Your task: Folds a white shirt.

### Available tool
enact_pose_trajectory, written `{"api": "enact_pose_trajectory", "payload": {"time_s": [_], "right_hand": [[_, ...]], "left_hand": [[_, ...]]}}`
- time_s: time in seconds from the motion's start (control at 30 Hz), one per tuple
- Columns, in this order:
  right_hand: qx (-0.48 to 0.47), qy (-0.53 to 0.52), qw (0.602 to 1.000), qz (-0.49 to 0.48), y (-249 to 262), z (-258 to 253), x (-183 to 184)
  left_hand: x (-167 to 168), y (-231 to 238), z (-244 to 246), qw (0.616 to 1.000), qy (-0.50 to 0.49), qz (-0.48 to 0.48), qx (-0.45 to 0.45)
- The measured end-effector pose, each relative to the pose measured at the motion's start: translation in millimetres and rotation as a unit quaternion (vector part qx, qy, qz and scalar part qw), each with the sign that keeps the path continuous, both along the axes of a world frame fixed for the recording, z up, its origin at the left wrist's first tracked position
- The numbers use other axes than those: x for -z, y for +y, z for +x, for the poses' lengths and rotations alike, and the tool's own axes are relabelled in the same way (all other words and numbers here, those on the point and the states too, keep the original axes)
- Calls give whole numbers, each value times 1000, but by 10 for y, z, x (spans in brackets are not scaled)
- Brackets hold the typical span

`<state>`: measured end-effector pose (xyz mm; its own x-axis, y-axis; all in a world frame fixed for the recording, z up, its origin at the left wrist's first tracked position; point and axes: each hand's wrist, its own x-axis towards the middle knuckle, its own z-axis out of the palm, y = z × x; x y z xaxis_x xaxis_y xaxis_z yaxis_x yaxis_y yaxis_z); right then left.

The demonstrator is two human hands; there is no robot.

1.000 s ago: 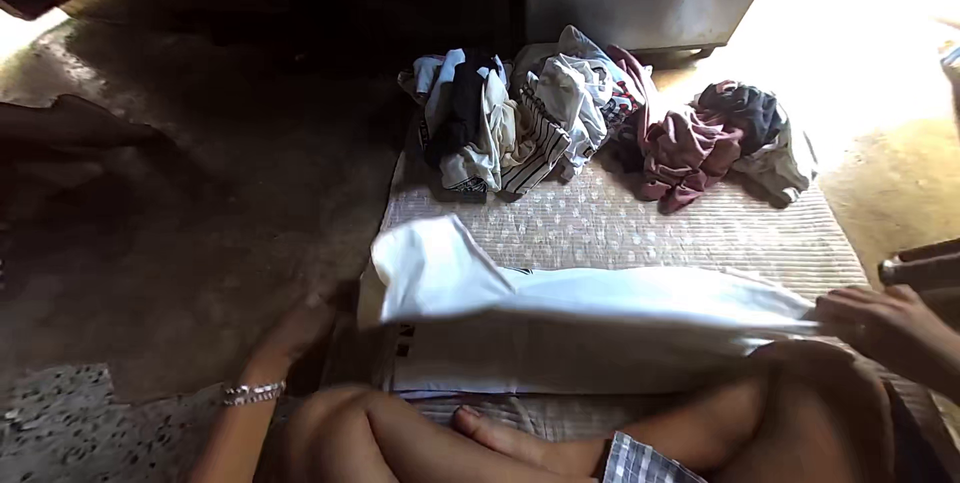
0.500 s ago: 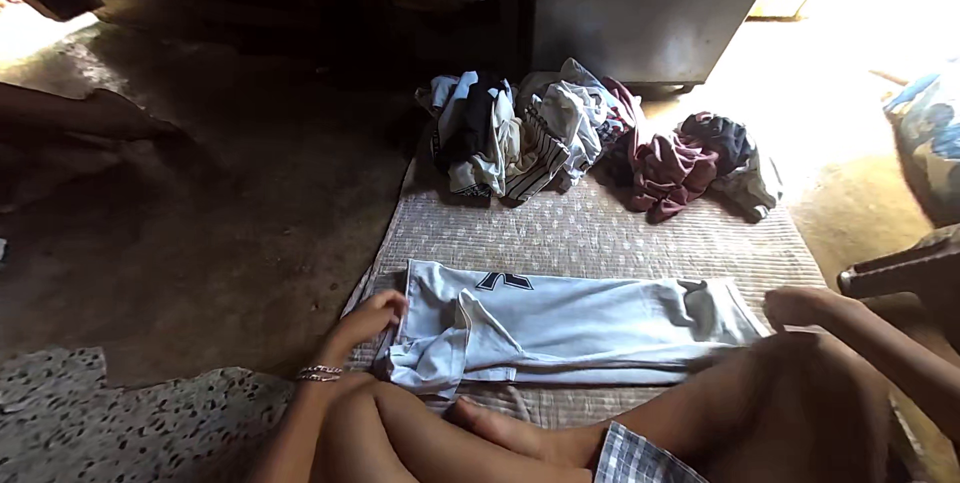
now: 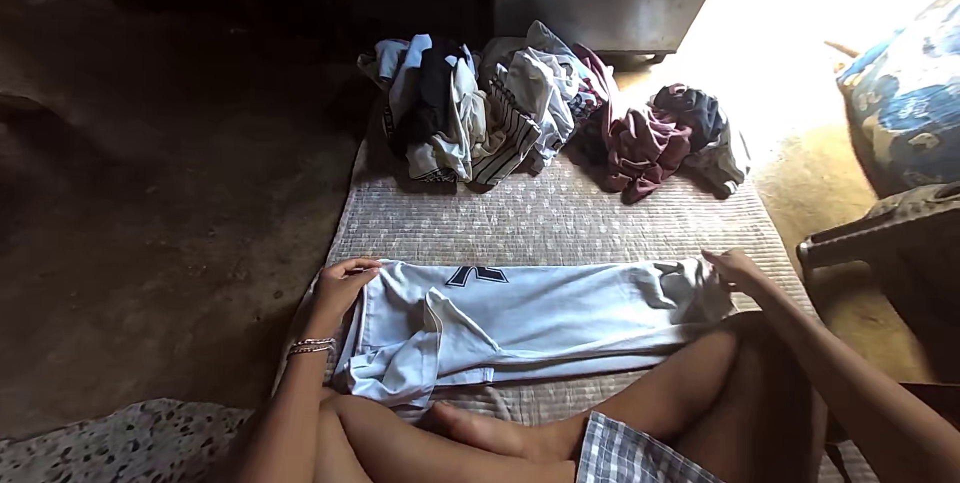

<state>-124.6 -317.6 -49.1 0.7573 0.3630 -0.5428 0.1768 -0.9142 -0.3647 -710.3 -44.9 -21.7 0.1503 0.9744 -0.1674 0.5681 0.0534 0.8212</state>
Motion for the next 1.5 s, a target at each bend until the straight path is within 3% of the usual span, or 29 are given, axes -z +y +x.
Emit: {"api": "enact_pose_trajectory", "payload": {"time_s": [0.1, 0.23, 0.33, 0.43, 0.57, 0.73, 0.8, 0.93, 1.03, 1.1, 1.2, 1.27, 1.33, 1.4, 1.43, 1.5], "right_hand": [[5, 64, 997, 29, 77, -5, -19], [53, -23, 998, 12, -14, 125, -13], [87, -31, 995, 43, -76, 117, -28], [-5, -52, 997, 54, 18, 65, -87], [-134, -42, 990, -31, 68, 146, 120], [75, -125, 989, 12, 12, 95, -17], [98, -113, 989, -22, -28, 97, -32], [30, -167, 977, -127, 47, -54, -38], [-121, -244, 962, -14, 156, -447, -177], [-288, -214, 921, 150, 284, -994, -278], [-443, 9, 846, 298, 542, -2217, -293], [-479, 98, 809, 325, 852, -2939, -227], [-481, 131, 812, 303, 1231, -3415, -163], [-487, 139, 816, 277, 1491, -3661, -165], [-489, 149, 807, 295, 1536, -3698, -197], [-443, 232, 788, 359, 1506, -3634, -307]], "left_hand": [[-38, 4, -29, 998, -23, 19, -63], [-54, -12, -79, 984, -107, 5, -140], [-47, -43, -56, 975, -145, -45, -164], [2, -15, -74, 983, -119, -90, -103], [40, -16, -100, 993, -98, -52, -40], [-68, -71, -95, 987, -85, -28, -136], [0, -59, -113, 983, -97, -55, -144], [85, -15, -117, 982, -105, -79, -132], [-128, -97, -73, 989, -42, -60, -128], [-302, -198, -104, 996, 4, -15, -83], [-500, -561, -69, 990, 74, -46, 108], [-581, -943, 96, 948, 208, -141, 193], [-509, -1291, 260, 883, 366, -164, 245], [-455, -1408, 329, 824, 451, -153, 306], [-461, -1330, 278, 822, 438, -139, 337], [-551, -957, 57, 861, 299, -144, 385]]}}
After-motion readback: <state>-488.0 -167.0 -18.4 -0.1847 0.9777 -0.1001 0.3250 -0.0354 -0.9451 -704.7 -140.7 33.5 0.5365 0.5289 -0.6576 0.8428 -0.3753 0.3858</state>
